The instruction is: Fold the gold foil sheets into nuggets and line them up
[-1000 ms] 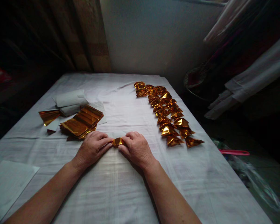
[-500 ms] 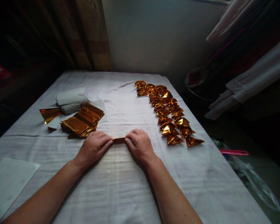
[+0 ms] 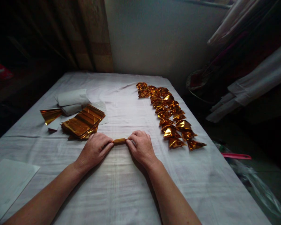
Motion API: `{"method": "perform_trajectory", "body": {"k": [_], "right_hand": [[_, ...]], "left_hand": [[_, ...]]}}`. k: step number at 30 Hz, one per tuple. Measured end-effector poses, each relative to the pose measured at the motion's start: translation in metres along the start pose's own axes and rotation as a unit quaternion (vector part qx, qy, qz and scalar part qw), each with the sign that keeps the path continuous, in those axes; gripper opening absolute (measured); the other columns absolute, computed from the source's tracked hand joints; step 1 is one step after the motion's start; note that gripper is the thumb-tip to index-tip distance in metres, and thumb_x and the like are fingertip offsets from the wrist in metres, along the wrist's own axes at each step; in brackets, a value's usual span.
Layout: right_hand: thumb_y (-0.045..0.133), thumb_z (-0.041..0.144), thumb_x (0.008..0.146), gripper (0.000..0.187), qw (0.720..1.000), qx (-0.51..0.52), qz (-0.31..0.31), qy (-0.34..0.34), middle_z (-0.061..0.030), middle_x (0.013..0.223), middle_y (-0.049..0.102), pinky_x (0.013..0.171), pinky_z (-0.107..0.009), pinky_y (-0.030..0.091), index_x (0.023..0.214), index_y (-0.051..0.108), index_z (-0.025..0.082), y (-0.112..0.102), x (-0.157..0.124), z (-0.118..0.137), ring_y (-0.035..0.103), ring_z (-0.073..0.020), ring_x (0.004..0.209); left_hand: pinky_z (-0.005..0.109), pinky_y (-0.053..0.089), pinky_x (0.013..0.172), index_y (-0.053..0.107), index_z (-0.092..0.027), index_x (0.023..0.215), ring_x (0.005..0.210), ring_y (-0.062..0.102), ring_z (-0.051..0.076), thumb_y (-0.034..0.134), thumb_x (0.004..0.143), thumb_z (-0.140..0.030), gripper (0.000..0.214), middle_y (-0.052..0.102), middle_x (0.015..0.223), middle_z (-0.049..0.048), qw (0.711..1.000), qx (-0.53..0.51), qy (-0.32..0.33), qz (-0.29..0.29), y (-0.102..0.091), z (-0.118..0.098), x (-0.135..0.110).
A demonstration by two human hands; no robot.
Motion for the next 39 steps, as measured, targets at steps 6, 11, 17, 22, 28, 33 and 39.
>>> {"method": "perform_trajectory", "body": {"k": [6, 11, 17, 22, 28, 33, 39], "right_hand": [[0.062, 0.027, 0.09, 0.013, 0.999, -0.031, -0.01, 0.038, -0.0018, 0.09, 0.066, 0.081, -0.033, 0.035, 0.078, 0.066, 0.022, 0.002, 0.001, 0.003, 0.057, -0.0193, 0.092], [0.063, 0.031, 0.09, 0.018, 0.996, -0.055, -0.02, 0.064, -0.0022, 0.088, 0.065, 0.079, -0.032, 0.033, 0.075, 0.064, 0.022, 0.004, 0.001, 0.005, 0.056, -0.0196, 0.09], [0.062, 0.03, 0.091, 0.016, 0.992, -0.081, -0.037, 0.088, -0.003, 0.089, 0.065, 0.078, -0.033, 0.033, 0.077, 0.063, 0.022, 0.003, 0.001, 0.003, 0.055, -0.0212, 0.089], [0.055, 0.026, 0.093, 0.016, 0.992, -0.091, -0.048, 0.077, -0.0039, 0.088, 0.064, 0.076, -0.034, 0.033, 0.079, 0.062, 0.022, 0.004, 0.001, 0.003, 0.054, -0.0217, 0.087], [0.057, 0.026, 0.091, 0.013, 0.991, -0.081, -0.07, 0.075, -0.0036, 0.086, 0.064, 0.074, -0.033, 0.033, 0.08, 0.062, 0.022, 0.004, 0.0, 0.001, 0.055, -0.0213, 0.085], [0.059, 0.027, 0.091, 0.009, 0.991, -0.095, -0.052, 0.083, -0.004, 0.09, 0.066, 0.077, -0.033, 0.034, 0.086, 0.064, 0.022, 0.005, 0.0, 0.001, 0.056, -0.0221, 0.089], [0.049, 0.028, 0.097, 0.024, 0.992, -0.124, -0.026, -0.011, -0.0081, 0.122, 0.067, 0.095, -0.039, 0.035, 0.112, 0.067, 0.022, 0.008, -0.002, 0.02, 0.055, -0.0252, 0.114]], "left_hand": [[0.039, 0.039, 0.083, 0.066, -0.021, 0.091, 0.088, 0.058, 0.023, 0.049, 0.098, -0.03, 0.021, 0.069, 0.088, 0.0038, 1.0, 0.011, -0.015, -0.012, -0.001, -0.002, 0.0], [0.039, 0.04, 0.085, 0.063, -0.02, 0.097, 0.09, 0.06, 0.023, 0.051, 0.096, -0.027, 0.014, 0.07, 0.091, 0.0038, 0.998, 0.028, -0.036, -0.038, -0.002, -0.004, 0.001], [0.038, 0.041, 0.084, 0.062, -0.021, 0.104, 0.09, 0.06, 0.024, 0.052, 0.094, -0.025, 0.015, 0.07, 0.092, 0.0053, 0.996, 0.048, -0.045, -0.061, 0.0, -0.006, 0.002], [0.039, 0.041, 0.082, 0.061, -0.02, 0.107, 0.089, 0.059, 0.025, 0.053, 0.094, -0.025, 0.016, 0.07, 0.091, 0.0065, 0.996, 0.058, -0.042, -0.058, 0.001, -0.005, 0.002], [0.039, 0.04, 0.083, 0.062, -0.019, 0.108, 0.09, 0.057, 0.024, 0.054, 0.094, -0.025, 0.017, 0.069, 0.093, 0.0057, 0.996, 0.052, -0.042, -0.053, 0.002, -0.004, 0.001], [0.036, 0.038, 0.077, 0.069, -0.028, 0.11, 0.087, 0.053, 0.022, 0.053, 0.096, -0.029, 0.021, 0.065, 0.09, 0.0035, 0.998, 0.042, -0.03, -0.032, 0.002, -0.005, 0.002], [0.035, 0.037, 0.076, 0.073, -0.031, 0.107, 0.085, 0.051, 0.021, 0.054, 0.096, -0.031, 0.022, 0.062, 0.086, 0.0039, 0.998, 0.049, -0.022, -0.036, 0.001, -0.006, 0.002]]}}
Point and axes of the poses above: each hand's wrist, its own x-axis towards the middle knuckle, its own y-axis out of the palm, z = x × y, the point moved 5 cm from there along x, towards the middle knuckle
